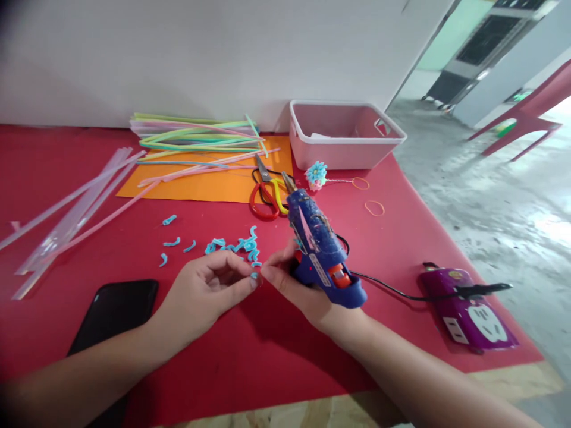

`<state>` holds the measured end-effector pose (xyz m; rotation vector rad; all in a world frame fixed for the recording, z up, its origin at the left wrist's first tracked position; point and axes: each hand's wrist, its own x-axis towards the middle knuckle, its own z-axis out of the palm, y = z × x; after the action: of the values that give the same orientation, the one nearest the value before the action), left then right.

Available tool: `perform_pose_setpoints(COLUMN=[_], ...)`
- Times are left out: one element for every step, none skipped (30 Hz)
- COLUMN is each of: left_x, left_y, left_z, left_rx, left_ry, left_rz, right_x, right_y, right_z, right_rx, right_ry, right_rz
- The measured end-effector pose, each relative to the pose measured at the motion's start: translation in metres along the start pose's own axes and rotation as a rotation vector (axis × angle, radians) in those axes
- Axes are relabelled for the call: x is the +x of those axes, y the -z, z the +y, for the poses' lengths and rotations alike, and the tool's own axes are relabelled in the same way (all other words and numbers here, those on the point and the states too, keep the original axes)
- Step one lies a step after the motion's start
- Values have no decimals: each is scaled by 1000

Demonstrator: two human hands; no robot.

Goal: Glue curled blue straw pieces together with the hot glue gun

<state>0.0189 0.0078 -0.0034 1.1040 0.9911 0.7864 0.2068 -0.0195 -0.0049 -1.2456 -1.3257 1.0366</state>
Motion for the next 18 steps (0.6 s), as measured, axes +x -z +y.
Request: perform_pose_setpoints(left_x=[0,0,-1,-2,-3,-4,-6,-7,-8,-9,-9,-9,-9,-9,-9,-9,-9,-9], left_y=[0,0,0,0,0,0,0,0,0,0,1,1,1,0,0,-1,-1,-2], left_z=[-1,-1,-1,-1,0,1,2,3,4,4,4,4,4,4,4,4,5,6], left_rx=[25,50,75,102,135,172,211,249,283,309,324,329,328,323,313,302,292,284], left_ry=[-21,-45,-71,-96,-120,-144,-171,-201,-231,-254,-273,-282,-280,-267,-244,-215,-183,-152], left_rz=[-6,-8,-4,6,18,33,48,58,63,63,60,52,43,36,26,19,13,8], right_x=[0,0,0,-1,-2,-2,-3,-3,-3,-3,-2,-2,-1,-1,-1,-1,-1,-1], right_y=[0,0,0,-1,-2,-3,-5,-6,-7,-8,-8,-7,-6,-5,-3,-2,-1,0], right_z=[1,3,4,4,5,5,5,5,5,4,3,2,1,0,-1,-2,-3,-3], right_rx=[19,36,47,47,51,62,79,95,96,83,59,33,12,1,2,9,19,28], right_ry=[-10,-25,-40,-50,-49,-46,-38,-24,-19,-18,-23,-28,-30,-30,-24,-16,-5,1], right_rz=[-23,-48,-63,-68,-53,-33,-7,8,2,-12,-30,-43,-46,-45,-36,-27,-17,-11])
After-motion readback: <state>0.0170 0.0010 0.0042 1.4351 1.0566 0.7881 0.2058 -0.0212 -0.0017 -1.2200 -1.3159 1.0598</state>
